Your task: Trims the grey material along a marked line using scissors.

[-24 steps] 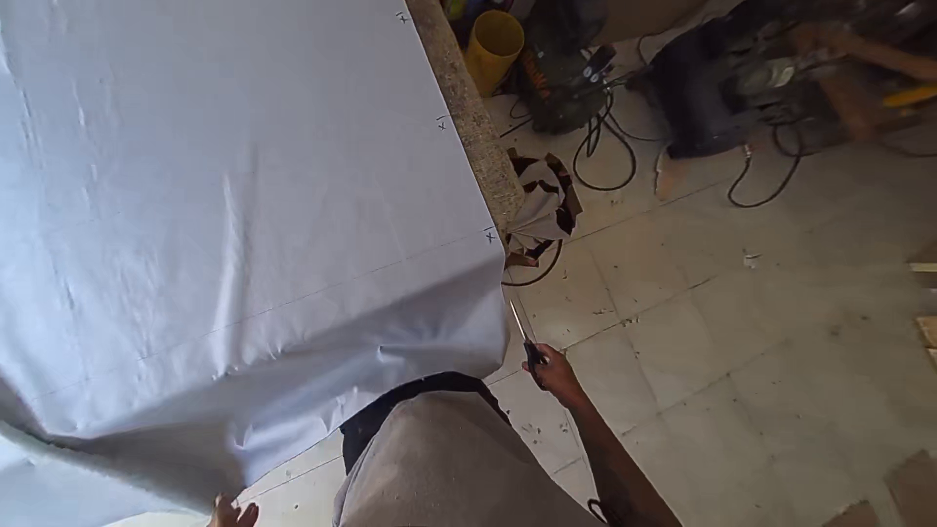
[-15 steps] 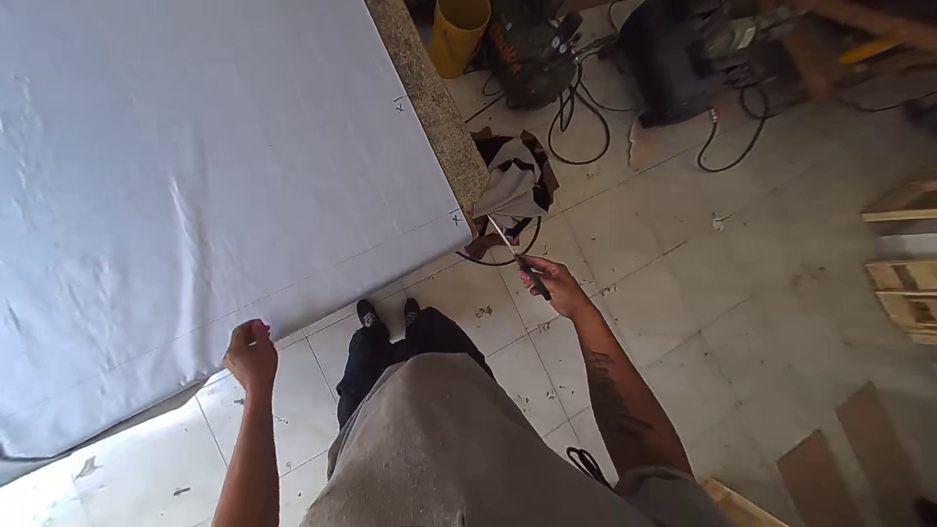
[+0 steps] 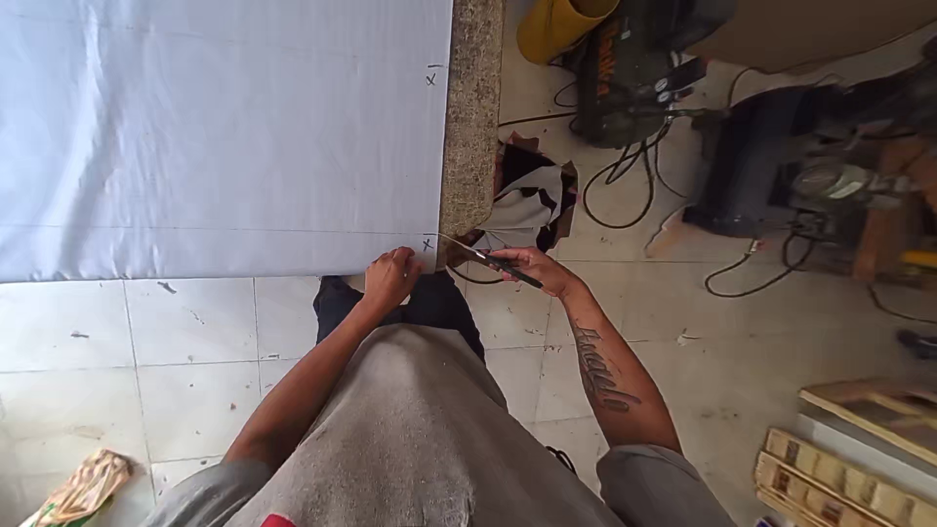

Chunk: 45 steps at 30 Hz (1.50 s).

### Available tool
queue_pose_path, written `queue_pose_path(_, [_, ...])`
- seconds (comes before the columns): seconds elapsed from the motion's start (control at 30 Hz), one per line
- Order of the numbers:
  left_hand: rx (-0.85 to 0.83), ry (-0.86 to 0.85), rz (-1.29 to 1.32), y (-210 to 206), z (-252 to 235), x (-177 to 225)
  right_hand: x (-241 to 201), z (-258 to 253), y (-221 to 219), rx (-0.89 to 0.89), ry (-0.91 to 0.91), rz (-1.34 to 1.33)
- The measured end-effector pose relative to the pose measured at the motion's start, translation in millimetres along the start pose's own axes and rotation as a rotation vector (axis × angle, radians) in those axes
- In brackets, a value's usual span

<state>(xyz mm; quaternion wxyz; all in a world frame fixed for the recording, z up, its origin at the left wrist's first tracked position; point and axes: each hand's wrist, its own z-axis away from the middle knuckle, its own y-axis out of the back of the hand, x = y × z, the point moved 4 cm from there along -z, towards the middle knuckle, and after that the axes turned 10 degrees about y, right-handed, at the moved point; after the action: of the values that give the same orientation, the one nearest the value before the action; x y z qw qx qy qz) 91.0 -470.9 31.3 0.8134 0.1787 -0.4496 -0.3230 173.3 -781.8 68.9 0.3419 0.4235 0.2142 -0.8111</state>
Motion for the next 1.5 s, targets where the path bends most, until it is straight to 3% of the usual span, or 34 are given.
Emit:
queue_pose_path(0.2, [0.033, 0.268, -0.106, -13.5, -14.6, 42.0, -21.9, -57.4, 9.1, -0.323, 0.0, 0.016])
queue_pose_path(0.3, [0.11, 0.31, -0.142, -21.3, -12.1, 46.1, -38.4, -74.1, 4.3, -0.447, 0.024, 0.071])
queue_pose_path(0.57, [0.601, 0.133, -0.24, -44.9, 5.6, 62.3, -62.5, -87.8, -2.2, -0.547, -0.009, 0.159])
queue_pose_path(0.8, [0.667, 0.044, -0.269, -54.0, 9.0, 56.3, -51.9, -78.7, 11.7, -0.481, -0.066, 0.157])
queue_pose_path(0.93, [0.742, -0.047, -0.252, -56.4, 10.6, 52.6, -59.3, -94.7, -15.7, -0.512, 0.0, 0.182])
queue_pose_path(1.17, [0.63, -0.187, -0.228, -57.0, 9.8, 39.5, -55.8, -101.4, -30.2, -0.446, 0.026, 0.154])
queue_pose_path(1.5, [0.742, -0.423, -0.27, -64.8, -9.6, 14.9, -67.3, -131.3, -69.0, -0.468, 0.049, 0.165])
